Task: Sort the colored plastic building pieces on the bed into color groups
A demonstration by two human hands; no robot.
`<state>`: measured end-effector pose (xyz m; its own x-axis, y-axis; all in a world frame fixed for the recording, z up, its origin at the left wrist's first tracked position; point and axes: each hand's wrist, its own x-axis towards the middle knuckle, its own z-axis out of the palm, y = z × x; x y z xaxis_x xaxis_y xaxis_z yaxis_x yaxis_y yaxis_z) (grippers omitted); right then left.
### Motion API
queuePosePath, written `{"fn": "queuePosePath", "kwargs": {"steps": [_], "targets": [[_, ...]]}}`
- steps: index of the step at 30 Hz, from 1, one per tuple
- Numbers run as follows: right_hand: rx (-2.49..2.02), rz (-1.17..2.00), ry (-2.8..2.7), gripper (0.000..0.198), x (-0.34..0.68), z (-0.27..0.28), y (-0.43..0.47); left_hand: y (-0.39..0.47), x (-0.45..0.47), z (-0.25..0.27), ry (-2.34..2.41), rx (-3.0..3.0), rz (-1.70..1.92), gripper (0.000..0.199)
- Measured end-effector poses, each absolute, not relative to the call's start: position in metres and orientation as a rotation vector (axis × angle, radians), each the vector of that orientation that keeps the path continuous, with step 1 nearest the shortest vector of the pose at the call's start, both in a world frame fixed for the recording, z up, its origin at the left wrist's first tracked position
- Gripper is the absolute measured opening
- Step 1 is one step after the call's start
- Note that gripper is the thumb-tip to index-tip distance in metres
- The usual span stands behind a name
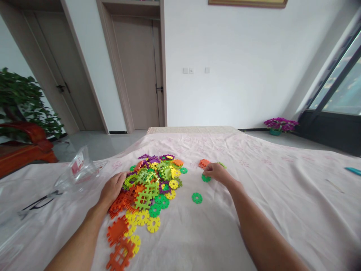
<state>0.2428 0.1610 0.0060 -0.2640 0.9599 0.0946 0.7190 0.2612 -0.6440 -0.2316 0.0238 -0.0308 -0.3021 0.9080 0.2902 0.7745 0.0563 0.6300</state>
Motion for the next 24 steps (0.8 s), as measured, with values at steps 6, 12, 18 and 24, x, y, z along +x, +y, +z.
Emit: {"fn": "queuePosePath", "kwargs": {"steps": [6,12,18,24], "targets": [[-1.711,0.540,-2.225,0.010,0.263,0.012,0.163,0.022,-0.230,-0.029,2.136,1.733,1.077,0.054],[-1.574,0.297,-2.313,0.018,0.256,0.009,0.162,0.021,-0.228,-0.027,2.154,1.741,1.068,0.053],[-1.457,0.184,-2.334,0.027,0.239,-0.001,0.161,0.023,-0.230,-0.029,2.139,1.754,1.066,0.053],[-1.209,0.097,-2.431,0.035,0.195,0.001,0.137,0.026,-0.233,-0.032,2.137,1.720,1.061,0.053]]}}
